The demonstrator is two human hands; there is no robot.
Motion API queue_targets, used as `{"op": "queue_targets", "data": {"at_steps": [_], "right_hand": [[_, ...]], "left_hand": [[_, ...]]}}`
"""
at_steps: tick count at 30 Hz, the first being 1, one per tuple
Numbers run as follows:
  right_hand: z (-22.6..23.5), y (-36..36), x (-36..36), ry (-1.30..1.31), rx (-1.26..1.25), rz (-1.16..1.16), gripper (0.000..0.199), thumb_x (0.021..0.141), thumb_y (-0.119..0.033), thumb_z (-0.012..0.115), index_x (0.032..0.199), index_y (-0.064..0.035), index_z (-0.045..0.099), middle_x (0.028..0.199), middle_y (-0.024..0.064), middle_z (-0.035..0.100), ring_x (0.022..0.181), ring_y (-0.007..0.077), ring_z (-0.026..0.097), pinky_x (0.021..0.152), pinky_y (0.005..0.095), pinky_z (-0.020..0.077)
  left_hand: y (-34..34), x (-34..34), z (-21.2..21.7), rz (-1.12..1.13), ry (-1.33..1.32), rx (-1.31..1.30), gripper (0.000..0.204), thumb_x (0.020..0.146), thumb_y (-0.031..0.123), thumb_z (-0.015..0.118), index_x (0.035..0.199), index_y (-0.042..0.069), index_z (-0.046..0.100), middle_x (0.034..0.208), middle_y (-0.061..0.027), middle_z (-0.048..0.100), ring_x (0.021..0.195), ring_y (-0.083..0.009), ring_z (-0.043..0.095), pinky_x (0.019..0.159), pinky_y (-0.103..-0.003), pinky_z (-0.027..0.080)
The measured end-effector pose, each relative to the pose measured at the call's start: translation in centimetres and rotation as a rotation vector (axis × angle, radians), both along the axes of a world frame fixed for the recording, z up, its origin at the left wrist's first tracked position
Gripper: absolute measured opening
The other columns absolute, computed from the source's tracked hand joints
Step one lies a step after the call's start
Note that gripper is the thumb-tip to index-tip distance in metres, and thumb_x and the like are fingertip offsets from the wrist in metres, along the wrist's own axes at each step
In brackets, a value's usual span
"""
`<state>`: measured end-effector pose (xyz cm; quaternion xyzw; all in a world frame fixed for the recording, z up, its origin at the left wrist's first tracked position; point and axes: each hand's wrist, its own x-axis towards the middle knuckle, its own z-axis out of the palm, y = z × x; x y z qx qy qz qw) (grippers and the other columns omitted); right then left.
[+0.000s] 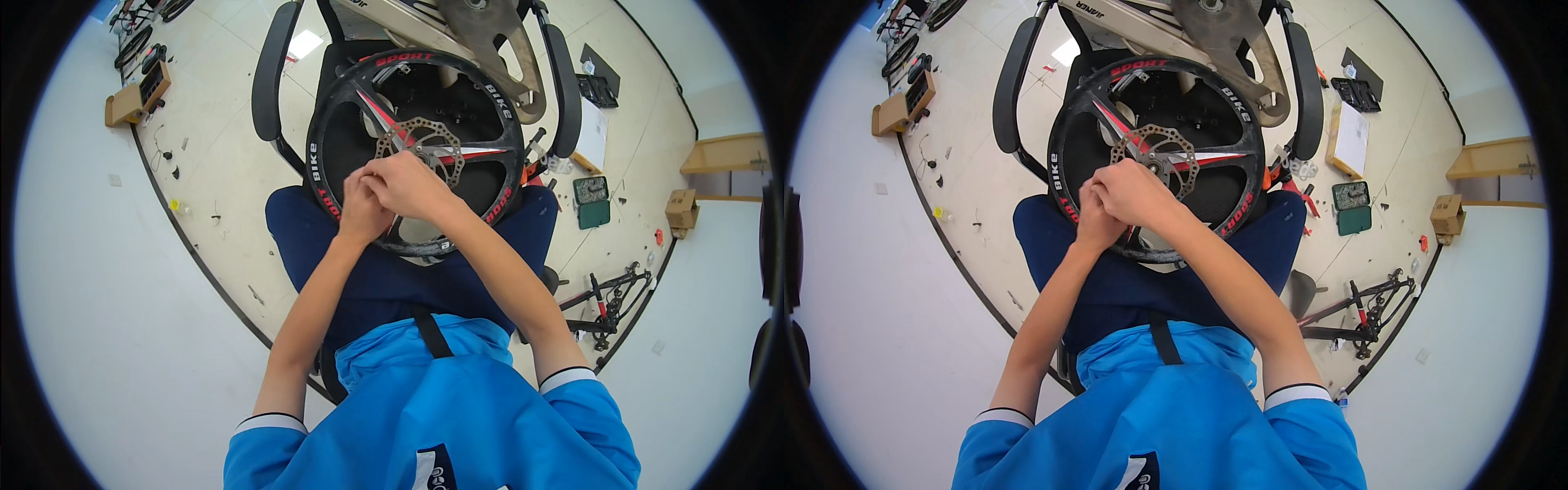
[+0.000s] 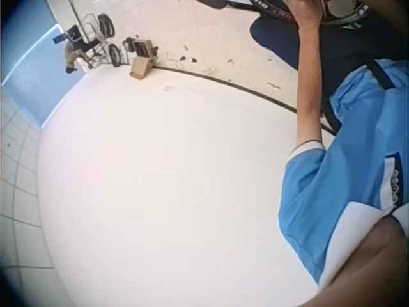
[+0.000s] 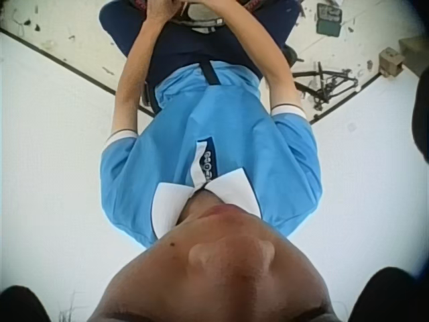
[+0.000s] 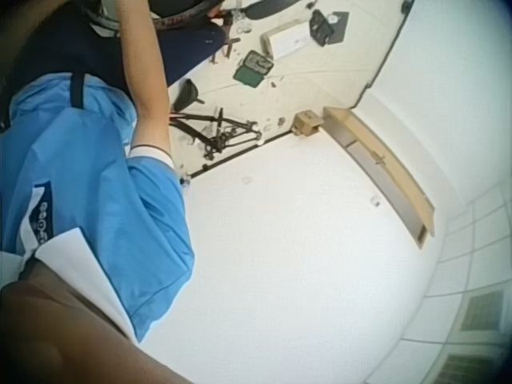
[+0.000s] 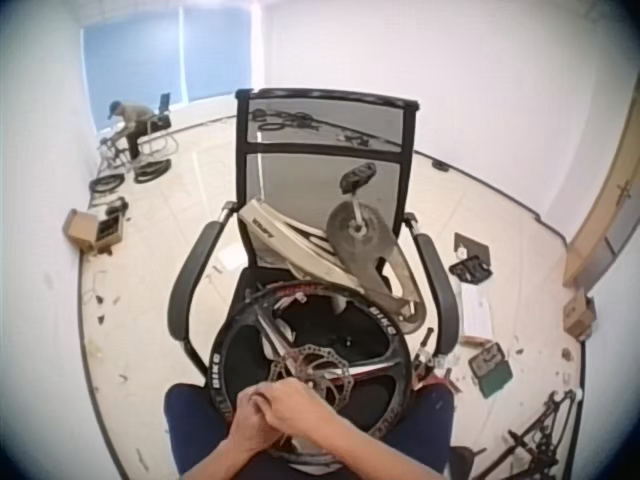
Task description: The person is seated and working on a bicycle wheel resting on their lap. They are attaching a disc brake rotor to the wheel hub, inserting and tightening multiple bolts by hand to secure the component.
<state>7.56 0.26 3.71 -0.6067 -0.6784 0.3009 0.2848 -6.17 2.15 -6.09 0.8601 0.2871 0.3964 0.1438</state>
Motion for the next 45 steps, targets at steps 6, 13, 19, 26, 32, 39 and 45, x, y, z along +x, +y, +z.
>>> {"op": "queue_targets", "data": {"at_steps": [6,13,19,26,32,39,45], "right_hand": [[-1.3,-1.0,-1.3,-0.198,0.063,0.120,0.013,0.084,-0.010,0.061,0.087,0.0001,0.069,0.078,0.0216,0.068,0.076,0.0390,0.069,0.072,0.0472,0.0567],[-3.0,-3.0,-2.2,-0.370,0.128,0.246,0.010,0.080,-0.007,0.062,0.083,-0.0007,0.068,0.075,0.0189,0.068,0.074,0.0343,0.071,0.065,0.0432,0.0572],[-5.2,-2.8,-2.1,-0.517,0.297,0.257,0.012,0.080,-0.011,0.062,0.079,-0.0021,0.070,0.076,0.0161,0.070,0.075,0.0305,0.071,0.066,0.0433,0.0557],[-6.2,-3.2,-1.6,-0.546,0.300,0.245,0.013,0.080,-0.013,0.062,0.076,-0.0040,0.070,0.073,0.0145,0.070,0.070,0.0285,0.071,0.062,0.0418,0.0556],[-4.2,-4.2,-2.1,-0.500,0.152,0.316,0.013,0.077,-0.010,0.062,0.084,-0.0009,0.067,0.082,0.0148,0.070,0.077,0.0281,0.070,0.071,0.0390,0.0558],[-4.2,-4.6,-1.6,-0.513,0.242,0.293,0.011,0.076,-0.010,0.062,0.083,-0.0008,0.066,0.079,0.0149,0.069,0.075,0.0281,0.070,0.069,0.0376,0.0559],[-3.5,-5.2,-1.4,-0.519,0.219,0.279,0.013,0.077,-0.008,0.062,0.087,0.0003,0.065,0.081,0.0152,0.068,0.077,0.0271,0.070,0.068,0.0360,0.0561]], "left_hand": [[3.6,-4.4,4.0,0.148,-0.038,-0.062,0.023,0.085,-0.004,0.067,0.105,0.005,0.074,0.094,-0.0109,0.063,0.086,-0.0274,0.061,0.071,-0.034,0.050],[6.7,-1.5,10.1,-0.145,0.191,-0.709,0.019,0.086,0.015,0.072,0.097,0.000,0.075,0.080,-0.0138,0.072,0.068,-0.0233,0.067,0.067,-0.032,0.053],[7.0,4.4,9.6,-0.422,0.677,-0.687,0.029,0.082,0.029,0.076,0.088,0.001,0.078,0.079,-0.0177,0.073,0.072,-0.0299,0.071,0.072,-0.036,0.056],[7.1,7.2,8.5,-0.403,0.926,-0.711,0.029,0.074,0.030,0.083,0.085,0.003,0.079,0.079,-0.0167,0.074,0.074,-0.0276,0.072,0.073,-0.035,0.056],[6.5,4.9,7.2,-0.360,0.672,-0.876,0.023,0.068,0.020,0.086,0.079,0.001,0.077,0.073,-0.0105,0.073,0.070,-0.0167,0.070,0.070,-0.030,0.055],[5.6,4.3,6.5,-0.321,0.505,-0.867,0.022,0.071,0.019,0.083,0.083,0.001,0.078,0.074,-0.0113,0.074,0.070,-0.0168,0.071,0.071,-0.029,0.056],[4.8,3.7,6.9,-0.247,0.391,-0.959,0.019,0.077,0.016,0.080,0.086,-0.001,0.078,0.071,-0.0100,0.073,0.065,-0.0133,0.069,0.065,-0.027,0.055]]}}
